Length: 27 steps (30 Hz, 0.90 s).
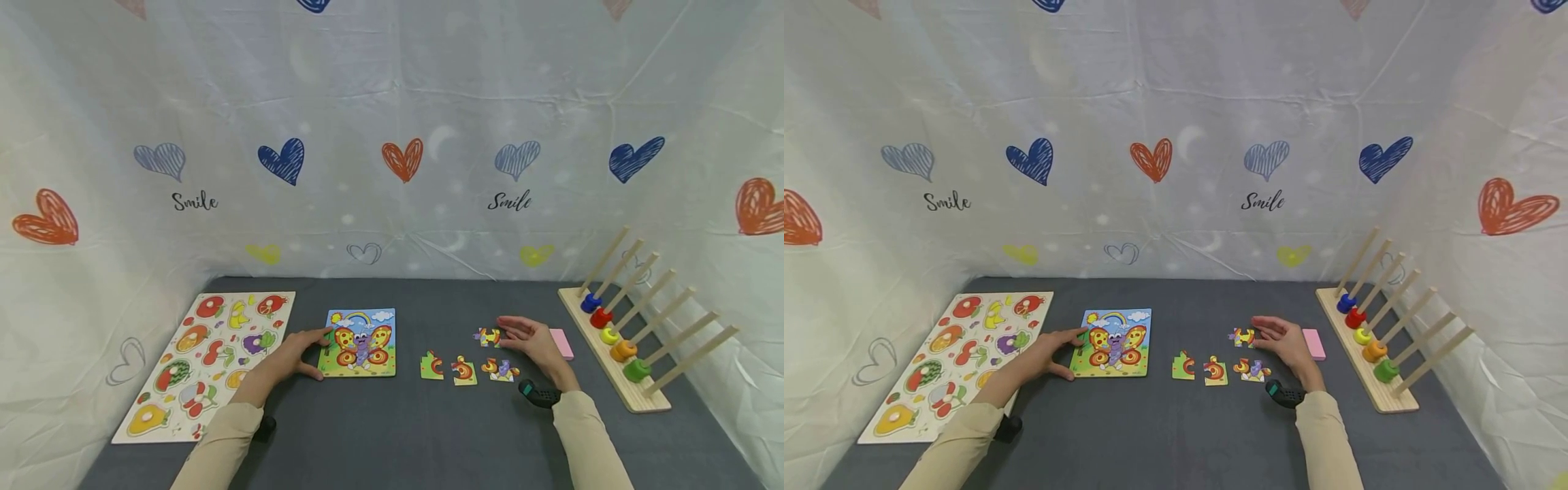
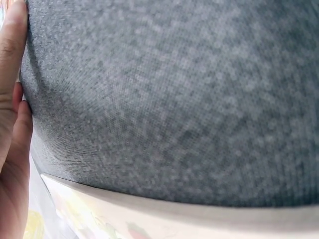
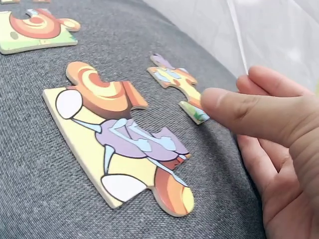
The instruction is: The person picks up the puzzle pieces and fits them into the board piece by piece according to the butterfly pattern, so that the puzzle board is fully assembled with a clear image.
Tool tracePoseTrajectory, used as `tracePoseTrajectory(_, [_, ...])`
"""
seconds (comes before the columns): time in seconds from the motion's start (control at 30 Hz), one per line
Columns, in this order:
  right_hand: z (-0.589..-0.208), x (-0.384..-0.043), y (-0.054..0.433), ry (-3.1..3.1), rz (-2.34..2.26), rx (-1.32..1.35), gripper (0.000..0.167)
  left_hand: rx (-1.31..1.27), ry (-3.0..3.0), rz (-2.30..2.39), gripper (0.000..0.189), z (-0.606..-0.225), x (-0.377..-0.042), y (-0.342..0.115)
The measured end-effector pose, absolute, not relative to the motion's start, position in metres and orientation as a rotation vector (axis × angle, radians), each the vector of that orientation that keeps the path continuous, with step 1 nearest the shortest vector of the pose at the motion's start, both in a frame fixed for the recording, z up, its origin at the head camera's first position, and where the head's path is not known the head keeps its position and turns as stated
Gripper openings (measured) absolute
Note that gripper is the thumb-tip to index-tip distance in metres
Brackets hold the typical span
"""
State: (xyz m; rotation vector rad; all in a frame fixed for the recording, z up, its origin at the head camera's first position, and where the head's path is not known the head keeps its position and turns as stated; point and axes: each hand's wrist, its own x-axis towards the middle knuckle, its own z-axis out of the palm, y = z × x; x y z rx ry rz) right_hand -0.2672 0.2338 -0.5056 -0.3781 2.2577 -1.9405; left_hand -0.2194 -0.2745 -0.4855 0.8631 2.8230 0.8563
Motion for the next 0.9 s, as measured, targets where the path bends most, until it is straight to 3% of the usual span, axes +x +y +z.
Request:
tracePoseTrajectory(0.3, [-0.5042,-0.2716,0.2314,2.415,-1.763,-0.457,0.044,0.871,2.834,0.86,0.082,-0.4866,-0.2177,-0.2748])
tracePoseTrajectory(0.9, [-0.4972,-0.2696,0.2322,2.429,-1.756,-0.342,0.047,0.866,2.822,0.871,0.082,-0.4845,-0.2171,-0.2744])
